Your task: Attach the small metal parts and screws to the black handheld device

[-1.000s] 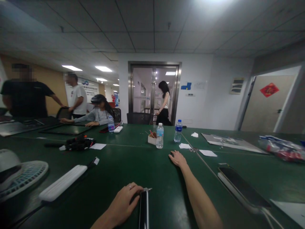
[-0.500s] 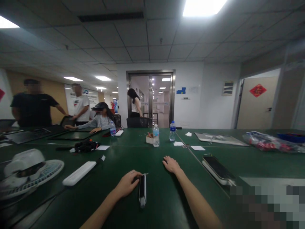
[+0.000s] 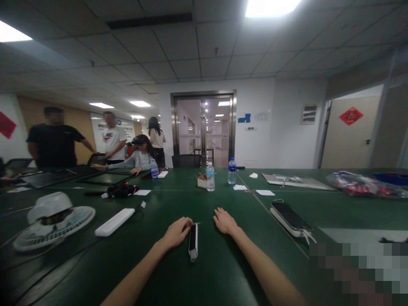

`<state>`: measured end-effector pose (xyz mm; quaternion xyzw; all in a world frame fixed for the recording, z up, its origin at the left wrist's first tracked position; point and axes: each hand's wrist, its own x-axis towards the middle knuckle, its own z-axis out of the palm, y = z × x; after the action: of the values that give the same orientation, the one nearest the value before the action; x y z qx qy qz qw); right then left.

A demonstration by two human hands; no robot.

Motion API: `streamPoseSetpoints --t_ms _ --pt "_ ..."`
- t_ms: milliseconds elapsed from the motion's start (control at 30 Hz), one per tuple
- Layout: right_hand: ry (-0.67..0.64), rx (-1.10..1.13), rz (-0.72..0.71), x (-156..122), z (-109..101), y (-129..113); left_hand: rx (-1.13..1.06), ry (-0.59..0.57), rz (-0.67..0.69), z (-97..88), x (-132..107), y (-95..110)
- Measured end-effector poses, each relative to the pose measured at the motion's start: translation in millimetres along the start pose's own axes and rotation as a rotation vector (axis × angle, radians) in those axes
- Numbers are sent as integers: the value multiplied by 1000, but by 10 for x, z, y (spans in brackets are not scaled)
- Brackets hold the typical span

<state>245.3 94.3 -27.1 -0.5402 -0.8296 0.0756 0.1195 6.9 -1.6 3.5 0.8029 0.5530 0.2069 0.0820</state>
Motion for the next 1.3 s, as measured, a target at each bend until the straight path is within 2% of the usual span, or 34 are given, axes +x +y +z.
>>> streamPoseSetpoints --t_ms 333,500,667,900,1000,1133,1300 --pt "15 -4 2 444 142 60 7 -13 23 30 39 -11" --pt "43 23 50 536 151 77 -8 -36 24 1 35 -1" --pt "179 48 121 402 116 -9 -52 -14 67 10 49 -36" --pt "117 26 2 90 57 -126 -80 12 109 9 9 -41" --pt "160 19 -13 -14 23 -151 -84 5 95 -17 -41 -17" --pt "292 -20 57 -133 2 -179 -91 5 89 -30 -85 -7" --pt "222 -11 139 -198 7 -184 -93 1 84 -16 -79 -35"
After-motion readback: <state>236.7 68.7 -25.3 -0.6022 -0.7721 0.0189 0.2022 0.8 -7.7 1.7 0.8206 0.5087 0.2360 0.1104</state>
